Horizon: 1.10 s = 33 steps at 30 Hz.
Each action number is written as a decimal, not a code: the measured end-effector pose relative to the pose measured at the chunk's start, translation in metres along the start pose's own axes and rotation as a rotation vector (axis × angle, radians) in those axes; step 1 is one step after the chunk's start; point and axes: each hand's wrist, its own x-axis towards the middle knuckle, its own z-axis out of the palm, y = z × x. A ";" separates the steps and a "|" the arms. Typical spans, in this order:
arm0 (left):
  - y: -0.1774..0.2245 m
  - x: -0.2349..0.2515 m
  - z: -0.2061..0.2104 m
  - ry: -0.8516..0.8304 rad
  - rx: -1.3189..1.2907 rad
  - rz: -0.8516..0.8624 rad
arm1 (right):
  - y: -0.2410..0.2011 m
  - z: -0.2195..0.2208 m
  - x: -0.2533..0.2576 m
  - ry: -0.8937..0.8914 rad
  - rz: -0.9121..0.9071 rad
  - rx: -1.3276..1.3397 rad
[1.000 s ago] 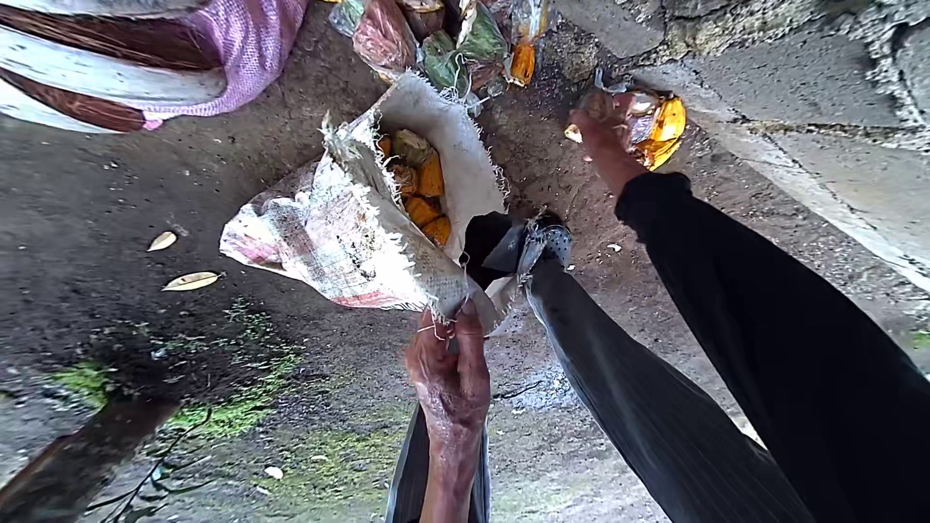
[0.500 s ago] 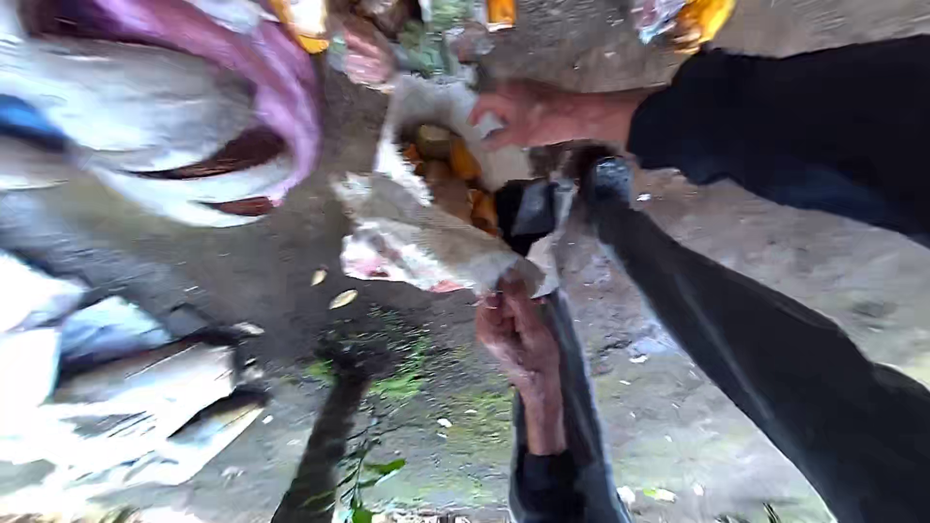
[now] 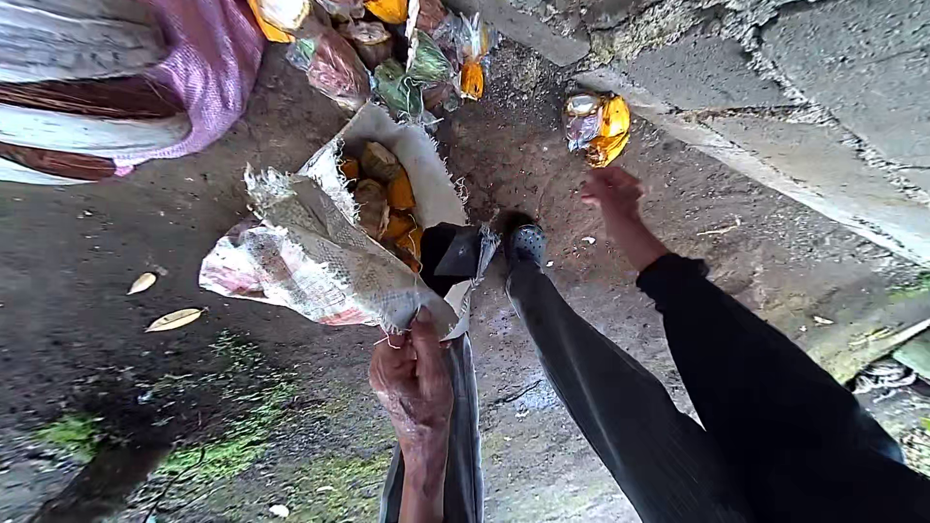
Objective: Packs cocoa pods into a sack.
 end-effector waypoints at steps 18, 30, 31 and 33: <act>-0.005 -0.001 0.001 0.016 0.023 0.048 | 0.032 -0.031 0.141 0.060 0.328 0.052; -0.001 0.007 0.008 0.004 0.027 0.020 | 0.053 -0.006 0.149 0.048 0.178 0.114; -0.001 0.007 0.008 0.002 0.022 0.016 | 0.057 -0.005 0.149 0.066 0.139 0.082; -0.002 0.008 0.008 0.001 0.002 0.011 | 0.063 -0.002 0.147 0.100 0.072 0.028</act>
